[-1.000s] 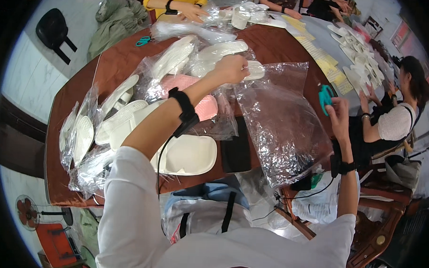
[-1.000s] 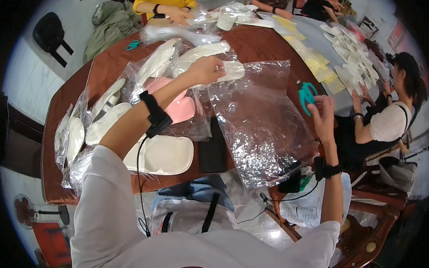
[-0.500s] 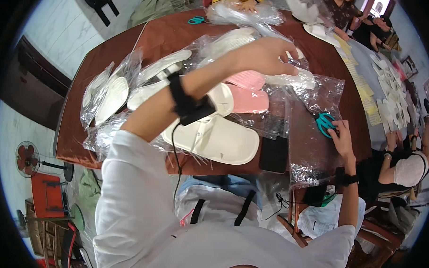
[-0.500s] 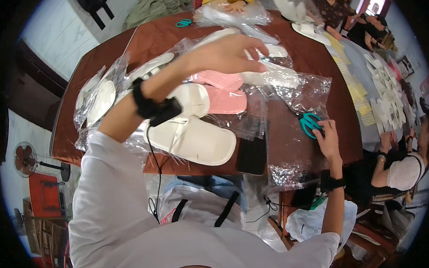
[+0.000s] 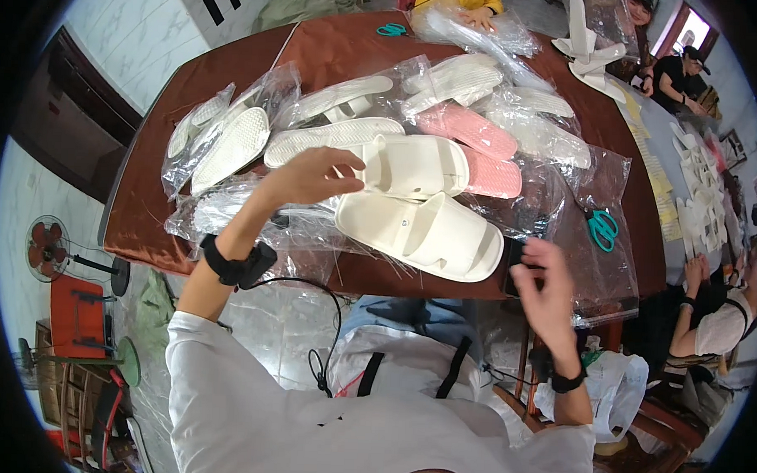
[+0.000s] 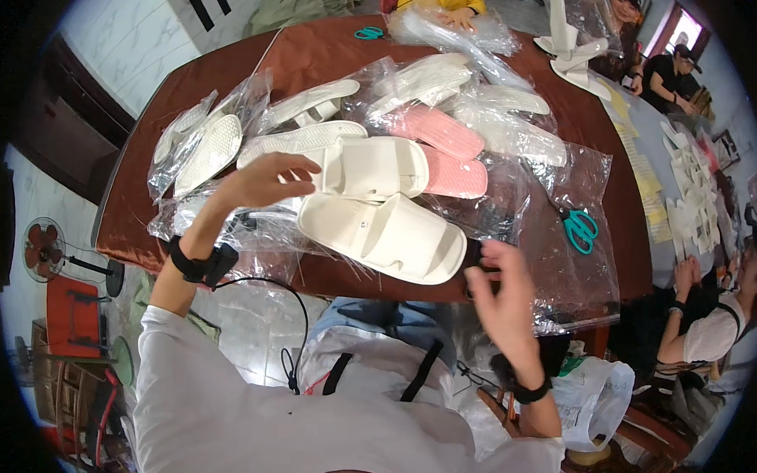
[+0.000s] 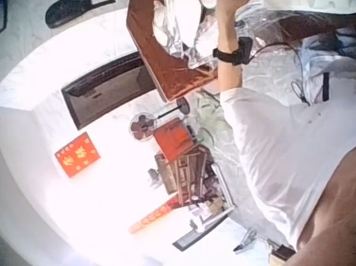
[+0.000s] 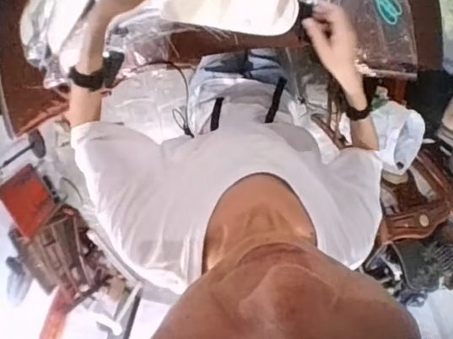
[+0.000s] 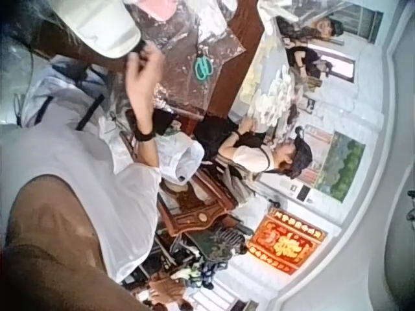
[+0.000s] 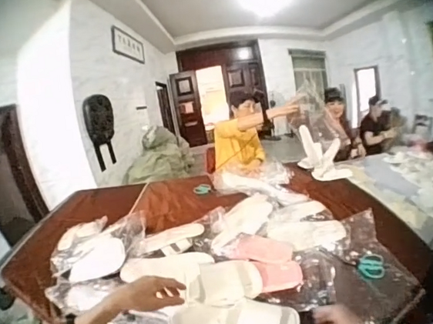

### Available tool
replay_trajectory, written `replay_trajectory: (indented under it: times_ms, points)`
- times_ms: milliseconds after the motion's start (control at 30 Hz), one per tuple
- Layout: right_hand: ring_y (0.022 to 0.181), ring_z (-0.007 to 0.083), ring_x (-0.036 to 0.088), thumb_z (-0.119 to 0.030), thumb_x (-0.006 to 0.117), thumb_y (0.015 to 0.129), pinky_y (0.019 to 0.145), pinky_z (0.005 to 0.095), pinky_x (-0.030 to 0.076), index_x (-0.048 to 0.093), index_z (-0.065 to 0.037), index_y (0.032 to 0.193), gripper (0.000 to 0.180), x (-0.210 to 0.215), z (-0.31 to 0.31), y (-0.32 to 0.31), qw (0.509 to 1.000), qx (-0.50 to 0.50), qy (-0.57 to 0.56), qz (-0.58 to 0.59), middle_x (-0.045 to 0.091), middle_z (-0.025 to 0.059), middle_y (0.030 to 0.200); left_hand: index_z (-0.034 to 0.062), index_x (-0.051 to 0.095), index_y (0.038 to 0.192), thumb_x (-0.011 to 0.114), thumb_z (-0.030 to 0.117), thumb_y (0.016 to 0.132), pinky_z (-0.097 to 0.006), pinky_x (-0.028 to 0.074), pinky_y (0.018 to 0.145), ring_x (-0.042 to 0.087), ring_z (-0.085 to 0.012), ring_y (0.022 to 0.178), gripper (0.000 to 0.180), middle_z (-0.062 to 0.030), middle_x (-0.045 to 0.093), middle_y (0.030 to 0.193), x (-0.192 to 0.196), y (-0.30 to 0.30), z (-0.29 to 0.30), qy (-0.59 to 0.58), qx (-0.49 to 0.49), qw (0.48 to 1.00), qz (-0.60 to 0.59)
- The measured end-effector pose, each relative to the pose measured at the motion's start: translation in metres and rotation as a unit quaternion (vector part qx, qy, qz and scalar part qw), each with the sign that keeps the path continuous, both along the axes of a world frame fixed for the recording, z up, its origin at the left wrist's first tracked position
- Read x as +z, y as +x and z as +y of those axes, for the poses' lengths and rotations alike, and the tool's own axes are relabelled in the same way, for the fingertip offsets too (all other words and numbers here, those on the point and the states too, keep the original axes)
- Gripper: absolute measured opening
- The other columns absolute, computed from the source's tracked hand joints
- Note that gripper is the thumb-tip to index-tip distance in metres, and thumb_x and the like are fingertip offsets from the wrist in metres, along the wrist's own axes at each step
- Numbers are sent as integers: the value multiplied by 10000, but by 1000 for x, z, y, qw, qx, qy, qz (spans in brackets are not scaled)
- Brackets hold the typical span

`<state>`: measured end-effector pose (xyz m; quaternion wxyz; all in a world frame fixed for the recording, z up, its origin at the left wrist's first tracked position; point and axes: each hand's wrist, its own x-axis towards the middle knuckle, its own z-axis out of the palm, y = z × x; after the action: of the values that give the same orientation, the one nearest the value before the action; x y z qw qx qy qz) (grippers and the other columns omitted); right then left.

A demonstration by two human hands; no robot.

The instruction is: Inspecting pairs of slippers, placing them in plastic bags, and attaching tags by hand.

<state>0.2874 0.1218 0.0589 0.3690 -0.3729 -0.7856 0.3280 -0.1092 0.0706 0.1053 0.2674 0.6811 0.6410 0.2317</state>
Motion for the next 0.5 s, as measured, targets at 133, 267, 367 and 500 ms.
replay_trajectory:
  times_ms: [133,267,367,500]
  points:
    - [1040,231,553,-70,643,846,816,321,486,348,-24,1303,545,-40,-11,-39,989,66,-136,6,478,151,1193,19,657,1049,678,266,829,-288,501,687,627,-155,725,331,-97,685,853,-28,19,9,25,1,997,-70]
    - [1061,205,529,-67,604,880,828,304,475,313,-28,1318,527,-56,-7,-63,962,79,-207,161,489,140,1162,18,688,929,687,258,802,-274,482,650,596,-133,669,273,-101,659,741,-41,36,33,27,-14,996,-88]
    - [1038,169,514,-55,556,908,843,273,453,311,-35,1321,481,-55,-5,-69,927,43,-311,203,497,124,1134,-26,681,960,666,208,827,-257,465,634,559,-113,654,270,-63,655,738,-45,39,38,-11,19,995,-99]
    - [976,153,514,-15,461,906,858,272,433,344,-37,1301,412,-55,-3,-72,915,9,-310,259,511,116,1102,-6,692,854,704,242,783,-254,436,553,543,-94,586,258,-72,624,642,-24,47,32,-21,67,991,-117]
